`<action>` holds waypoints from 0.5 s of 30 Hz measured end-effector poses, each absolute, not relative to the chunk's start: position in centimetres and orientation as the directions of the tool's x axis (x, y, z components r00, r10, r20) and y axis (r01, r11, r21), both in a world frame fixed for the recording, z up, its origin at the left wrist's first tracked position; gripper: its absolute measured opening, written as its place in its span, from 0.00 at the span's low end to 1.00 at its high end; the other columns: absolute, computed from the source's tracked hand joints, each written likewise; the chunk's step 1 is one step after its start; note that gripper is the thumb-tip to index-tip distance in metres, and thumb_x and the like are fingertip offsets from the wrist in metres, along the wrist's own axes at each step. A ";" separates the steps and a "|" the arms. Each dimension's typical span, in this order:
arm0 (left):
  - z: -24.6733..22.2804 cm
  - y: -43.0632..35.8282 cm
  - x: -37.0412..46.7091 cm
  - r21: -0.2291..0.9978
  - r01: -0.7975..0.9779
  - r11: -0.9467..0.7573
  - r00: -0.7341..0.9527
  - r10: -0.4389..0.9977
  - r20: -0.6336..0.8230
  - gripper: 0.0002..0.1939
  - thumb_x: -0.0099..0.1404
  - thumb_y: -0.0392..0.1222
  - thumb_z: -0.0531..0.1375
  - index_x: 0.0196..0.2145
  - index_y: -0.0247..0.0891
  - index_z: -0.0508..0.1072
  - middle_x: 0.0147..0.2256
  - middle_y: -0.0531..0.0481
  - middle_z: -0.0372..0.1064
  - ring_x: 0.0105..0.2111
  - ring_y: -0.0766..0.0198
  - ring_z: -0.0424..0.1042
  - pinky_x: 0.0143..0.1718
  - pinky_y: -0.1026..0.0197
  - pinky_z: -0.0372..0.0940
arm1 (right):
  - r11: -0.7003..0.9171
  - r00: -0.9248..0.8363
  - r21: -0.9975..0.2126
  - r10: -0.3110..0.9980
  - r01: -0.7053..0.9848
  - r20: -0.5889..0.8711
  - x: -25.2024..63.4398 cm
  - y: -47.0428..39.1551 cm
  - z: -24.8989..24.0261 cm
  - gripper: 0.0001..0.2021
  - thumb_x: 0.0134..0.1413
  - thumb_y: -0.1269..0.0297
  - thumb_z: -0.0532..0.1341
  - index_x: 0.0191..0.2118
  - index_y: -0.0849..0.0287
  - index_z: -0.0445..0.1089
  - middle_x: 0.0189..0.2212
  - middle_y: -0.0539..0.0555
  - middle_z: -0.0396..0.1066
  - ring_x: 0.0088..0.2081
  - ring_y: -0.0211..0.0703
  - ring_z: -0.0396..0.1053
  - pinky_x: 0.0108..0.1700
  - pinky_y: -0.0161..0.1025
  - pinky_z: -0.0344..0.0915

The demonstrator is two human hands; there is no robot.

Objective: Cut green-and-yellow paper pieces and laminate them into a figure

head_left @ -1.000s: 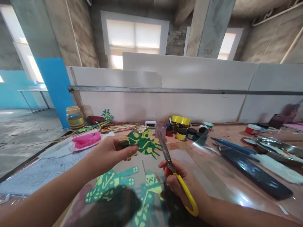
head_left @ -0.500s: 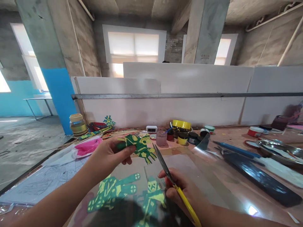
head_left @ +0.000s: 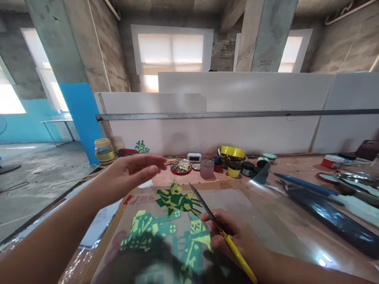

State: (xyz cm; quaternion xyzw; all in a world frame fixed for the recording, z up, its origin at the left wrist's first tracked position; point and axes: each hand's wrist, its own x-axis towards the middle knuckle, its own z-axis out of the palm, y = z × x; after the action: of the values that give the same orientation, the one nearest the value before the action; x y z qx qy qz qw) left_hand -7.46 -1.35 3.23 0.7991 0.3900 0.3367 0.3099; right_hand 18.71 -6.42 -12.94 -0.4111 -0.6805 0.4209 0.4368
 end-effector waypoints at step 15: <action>1.8 -2.8 -5.4 0.623 0.499 -0.603 0.510 0.785 0.352 0.08 0.62 0.44 0.62 0.37 0.38 0.76 0.30 0.51 0.75 0.28 0.67 0.71 0.29 0.66 0.68 | 0.339 -0.271 -0.909 0.923 0.244 0.272 18.8 -6.7 -11.9 0.16 0.49 0.52 0.66 0.40 0.57 0.72 0.25 0.48 0.62 0.25 0.38 0.56 0.28 0.37 0.57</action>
State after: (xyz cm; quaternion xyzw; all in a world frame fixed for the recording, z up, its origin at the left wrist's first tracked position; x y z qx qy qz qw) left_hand -5.38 -2.85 1.84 0.8384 0.3829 0.3139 0.2279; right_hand 18.81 -6.67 -11.87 -0.4203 -0.6941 0.3920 0.4335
